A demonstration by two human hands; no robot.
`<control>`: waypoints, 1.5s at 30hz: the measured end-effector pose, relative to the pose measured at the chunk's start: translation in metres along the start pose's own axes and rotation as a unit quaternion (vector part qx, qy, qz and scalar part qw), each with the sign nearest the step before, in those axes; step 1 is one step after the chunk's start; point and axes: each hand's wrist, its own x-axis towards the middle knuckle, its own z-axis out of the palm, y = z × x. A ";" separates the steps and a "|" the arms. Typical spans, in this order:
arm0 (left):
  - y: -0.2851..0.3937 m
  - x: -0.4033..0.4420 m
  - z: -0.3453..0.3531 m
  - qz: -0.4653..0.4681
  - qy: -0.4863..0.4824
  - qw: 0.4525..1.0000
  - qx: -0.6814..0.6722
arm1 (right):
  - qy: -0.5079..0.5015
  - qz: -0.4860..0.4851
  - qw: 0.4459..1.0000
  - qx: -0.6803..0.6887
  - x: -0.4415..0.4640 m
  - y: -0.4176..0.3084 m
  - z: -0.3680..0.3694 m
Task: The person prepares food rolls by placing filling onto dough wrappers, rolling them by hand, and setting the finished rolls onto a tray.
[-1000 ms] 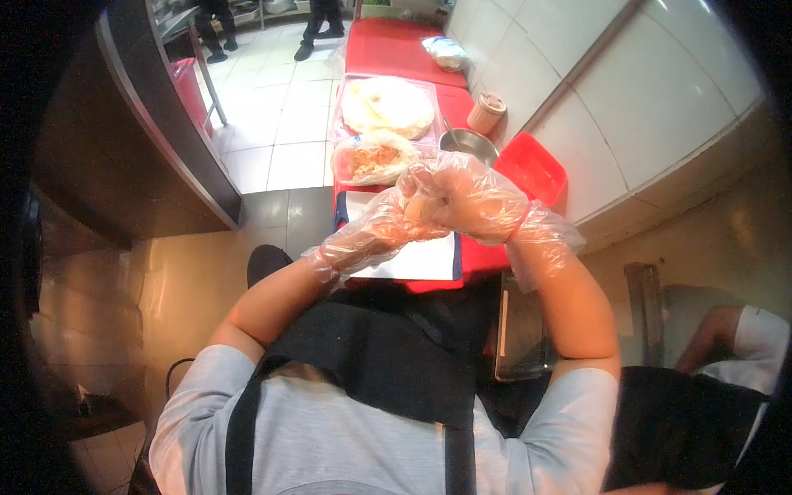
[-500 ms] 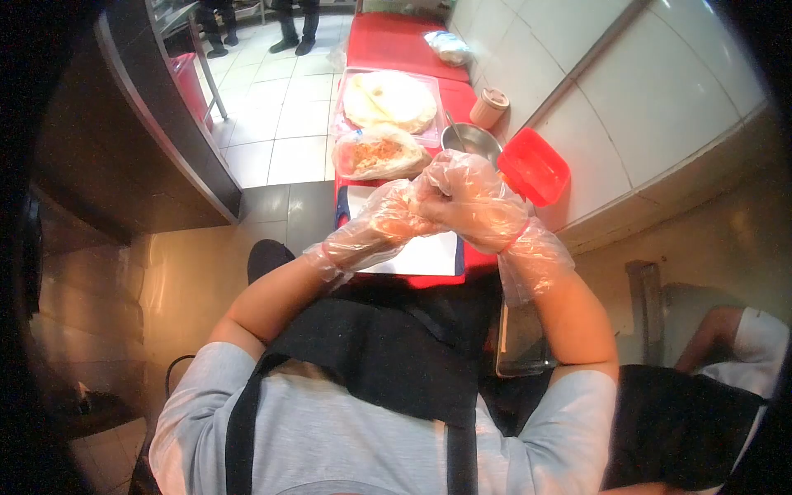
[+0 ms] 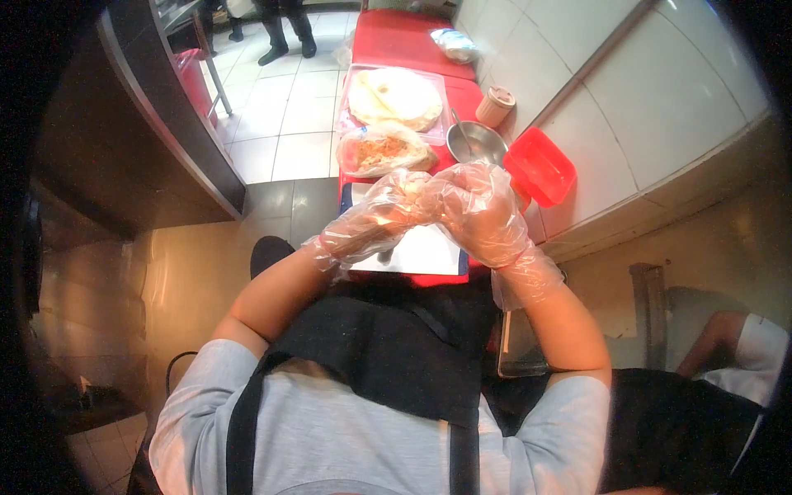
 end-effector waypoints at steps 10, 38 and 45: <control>0.040 0.010 -0.005 -0.332 -0.144 0.866 -0.346 | -0.188 0.183 0.871 0.416 0.008 0.021 -0.012; 0.013 0.002 -0.001 -0.282 -0.181 0.910 -0.243 | -0.056 0.033 0.991 0.121 -0.018 -0.011 -0.005; 0.023 -0.001 0.004 -0.227 -0.100 0.941 -0.228 | -0.098 -0.001 0.994 0.057 -0.009 -0.010 0.003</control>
